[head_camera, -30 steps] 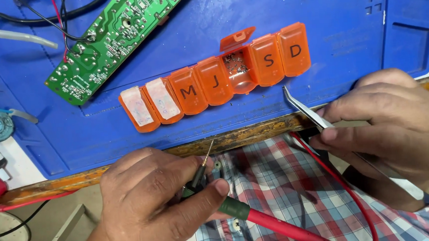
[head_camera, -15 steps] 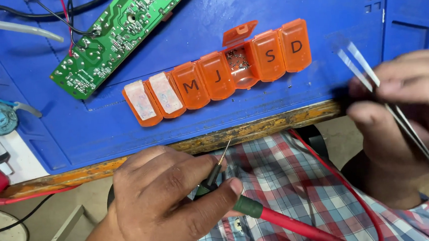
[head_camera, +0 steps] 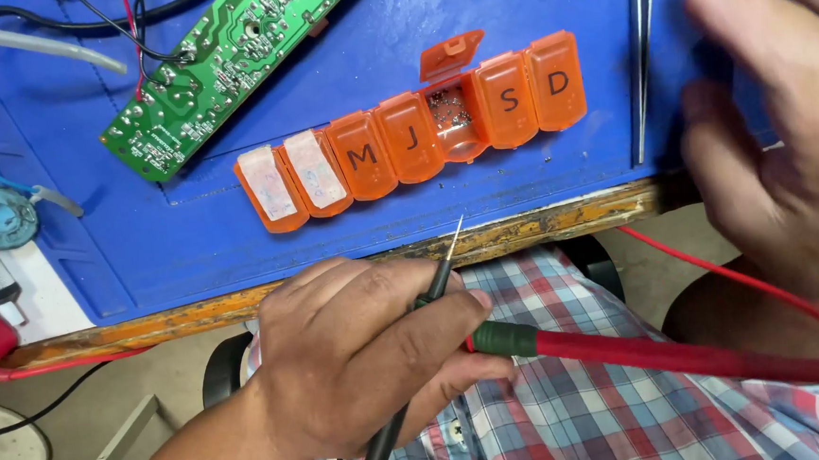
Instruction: Testing small electronic components on a circuit board using a multimeter and tweezers.
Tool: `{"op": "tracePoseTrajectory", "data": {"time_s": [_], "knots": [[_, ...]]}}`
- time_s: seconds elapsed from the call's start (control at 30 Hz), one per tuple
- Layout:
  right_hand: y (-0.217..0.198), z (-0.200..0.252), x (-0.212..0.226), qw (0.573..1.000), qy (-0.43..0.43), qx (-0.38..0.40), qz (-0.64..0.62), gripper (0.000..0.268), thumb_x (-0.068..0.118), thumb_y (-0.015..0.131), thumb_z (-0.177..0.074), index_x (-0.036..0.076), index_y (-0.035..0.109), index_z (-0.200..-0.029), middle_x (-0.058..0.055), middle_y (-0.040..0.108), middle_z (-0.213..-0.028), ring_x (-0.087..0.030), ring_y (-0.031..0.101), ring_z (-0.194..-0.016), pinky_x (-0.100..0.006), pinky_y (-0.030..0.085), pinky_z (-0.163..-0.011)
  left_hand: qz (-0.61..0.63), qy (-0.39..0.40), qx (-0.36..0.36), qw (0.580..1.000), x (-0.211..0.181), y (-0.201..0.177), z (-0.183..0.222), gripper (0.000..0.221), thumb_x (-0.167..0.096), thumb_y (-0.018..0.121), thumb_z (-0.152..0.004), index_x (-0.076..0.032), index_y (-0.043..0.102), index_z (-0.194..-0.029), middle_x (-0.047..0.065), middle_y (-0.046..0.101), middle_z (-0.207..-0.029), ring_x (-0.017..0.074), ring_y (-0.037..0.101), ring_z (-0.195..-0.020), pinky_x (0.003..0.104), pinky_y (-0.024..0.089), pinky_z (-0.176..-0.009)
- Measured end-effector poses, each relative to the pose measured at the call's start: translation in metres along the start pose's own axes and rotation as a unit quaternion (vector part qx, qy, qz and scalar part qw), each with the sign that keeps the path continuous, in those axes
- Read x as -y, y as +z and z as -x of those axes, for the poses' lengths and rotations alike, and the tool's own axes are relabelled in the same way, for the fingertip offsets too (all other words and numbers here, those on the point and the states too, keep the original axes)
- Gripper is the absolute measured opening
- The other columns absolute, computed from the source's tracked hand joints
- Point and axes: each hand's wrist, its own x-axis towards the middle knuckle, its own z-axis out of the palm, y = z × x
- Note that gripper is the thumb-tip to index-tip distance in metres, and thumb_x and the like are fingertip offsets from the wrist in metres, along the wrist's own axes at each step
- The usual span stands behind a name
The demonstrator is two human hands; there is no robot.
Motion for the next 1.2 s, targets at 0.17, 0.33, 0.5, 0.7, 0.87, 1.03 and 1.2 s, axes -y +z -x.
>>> {"op": "tracePoseTrajectory", "data": {"time_s": [0.17, 0.33, 0.5, 0.7, 0.87, 1.03, 1.2], "knots": [[0.001, 0.004, 0.021, 0.981, -0.108, 0.033, -0.156, 0.059, 0.043, 0.103, -0.099, 0.021, 0.066, -0.140, 0.003, 0.088, -0.108, -0.019, 0.087, -0.091, -0.046, 0.062, -0.097, 0.063, 0.029, 0.030, 0.997, -0.001, 0.008, -0.014, 0.033, -0.045, 0.081, -0.118, -0.013, 0.079, -0.126, 0.005, 0.077, -0.112, 0.0260, 0.075, -0.081, 0.043, 0.060, -0.073], [0.000, -0.006, 0.045, 0.939, -0.082, 0.074, -0.325, 0.033, 0.034, 0.081, -0.101, 0.013, 0.079, -0.126, -0.007, 0.089, -0.113, -0.026, 0.087, -0.089, -0.042, 0.069, -0.084, 0.075, 0.040, 0.014, 0.996, -0.002, 0.026, -0.021, 0.050, -0.052, 0.093, -0.115, -0.012, 0.078, -0.141, 0.006, 0.086, -0.126, 0.0245, 0.088, -0.096, 0.039, 0.065, -0.079], [0.043, 0.091, -0.037, 0.952, 0.045, 0.014, -0.301, 0.037, 0.031, 0.050, -0.118, 0.005, 0.074, -0.130, -0.017, 0.086, -0.123, -0.030, 0.092, -0.115, -0.045, 0.075, -0.109, 0.014, -0.048, 0.028, 0.998, -0.001, 0.026, -0.018, 0.047, -0.046, 0.091, -0.114, -0.012, 0.070, -0.137, 0.001, 0.090, -0.123, 0.0257, 0.085, -0.093, 0.043, 0.062, -0.078], [0.037, 0.065, -0.012, 0.980, 0.070, -0.022, -0.186, 0.033, 0.014, 0.058, -0.113, -0.009, 0.069, -0.134, -0.024, 0.081, -0.123, -0.034, 0.087, -0.108, -0.038, 0.069, -0.094, -0.029, -0.050, 0.020, 0.998, 0.002, 0.031, -0.032, 0.034, -0.034, 0.098, -0.116, -0.009, 0.078, -0.128, 0.006, 0.086, -0.117, 0.0250, 0.086, -0.098, 0.040, 0.064, -0.079], [0.044, 0.064, -0.022, 0.978, 0.068, -0.003, -0.196, 0.033, 0.017, 0.068, -0.106, -0.004, 0.075, -0.130, -0.022, 0.084, -0.121, -0.034, 0.089, -0.105, -0.038, 0.072, -0.091, -0.039, -0.062, 0.023, 0.997, 0.003, 0.033, -0.035, 0.036, -0.035, 0.099, -0.117, -0.009, 0.077, -0.130, 0.008, 0.081, -0.118, 0.0265, 0.081, -0.093, 0.040, 0.060, -0.075], [0.041, 0.046, -0.029, 0.979, -0.009, 0.042, -0.198, 0.046, 0.018, 0.062, -0.111, -0.009, 0.063, -0.148, -0.024, 0.084, -0.128, -0.035, 0.089, -0.103, -0.039, 0.070, -0.082, -0.039, -0.082, 0.038, 0.995, 0.002, 0.032, -0.039, 0.032, -0.033, 0.095, -0.117, -0.009, 0.078, -0.129, 0.006, 0.081, -0.116, 0.0271, 0.079, -0.093, 0.042, 0.059, -0.076], [0.051, 0.054, -0.016, 0.978, 0.052, -0.028, -0.202, 0.040, 0.013, 0.066, -0.110, -0.016, 0.070, -0.137, -0.028, 0.081, -0.127, -0.037, 0.088, -0.113, -0.038, 0.071, -0.094, -0.034, -0.079, 0.031, 0.996, 0.003, 0.032, -0.037, 0.031, -0.032, 0.096, -0.116, -0.009, 0.079, -0.128, 0.006, 0.083, -0.118, 0.0276, 0.080, -0.096, 0.042, 0.060, -0.077]]}}
